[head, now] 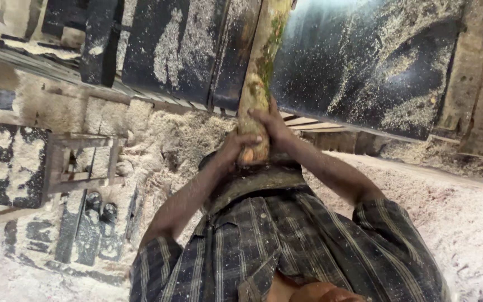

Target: The person positions and guides logs through a large industrial table saw to cut them into planks.

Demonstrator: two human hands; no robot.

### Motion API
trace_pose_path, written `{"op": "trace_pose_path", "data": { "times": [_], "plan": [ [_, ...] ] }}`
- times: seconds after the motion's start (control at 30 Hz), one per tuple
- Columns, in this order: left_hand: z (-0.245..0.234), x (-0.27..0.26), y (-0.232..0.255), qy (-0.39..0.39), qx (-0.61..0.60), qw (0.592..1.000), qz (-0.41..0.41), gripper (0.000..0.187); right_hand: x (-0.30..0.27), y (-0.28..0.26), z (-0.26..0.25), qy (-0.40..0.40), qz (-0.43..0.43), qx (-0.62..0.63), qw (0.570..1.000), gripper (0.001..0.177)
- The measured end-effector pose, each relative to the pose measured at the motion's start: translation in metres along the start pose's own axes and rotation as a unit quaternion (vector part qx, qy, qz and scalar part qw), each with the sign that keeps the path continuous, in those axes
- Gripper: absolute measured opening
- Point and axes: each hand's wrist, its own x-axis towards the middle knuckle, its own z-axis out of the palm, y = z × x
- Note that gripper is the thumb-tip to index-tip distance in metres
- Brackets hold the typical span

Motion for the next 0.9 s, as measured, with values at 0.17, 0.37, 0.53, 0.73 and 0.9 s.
{"op": "trace_pose_path", "data": {
  "times": [0.17,0.37,0.53,0.73,0.9],
  "plan": [
    [0.004,0.022,0.019,0.01,0.016,1.0,0.004,0.077,0.038,0.001,-0.02,-0.03,-0.045,0.028,0.998,0.106],
    [-0.003,-0.04,-0.027,0.106,0.212,0.949,0.205,0.076,-0.037,0.016,-0.005,-0.002,-0.007,0.045,0.999,0.097],
    [-0.027,-0.042,-0.062,0.198,0.398,0.829,0.34,0.044,-0.078,0.066,-0.021,-0.033,-0.045,-0.017,0.998,0.085],
    [-0.034,-0.008,-0.054,0.239,0.459,0.746,0.419,0.033,-0.086,0.074,-0.071,0.097,-0.012,-0.187,0.977,0.067],
    [-0.021,0.043,-0.019,0.237,0.384,0.796,0.404,0.038,-0.097,0.104,-0.185,0.365,-0.161,0.014,0.917,0.062]
  ]
}}
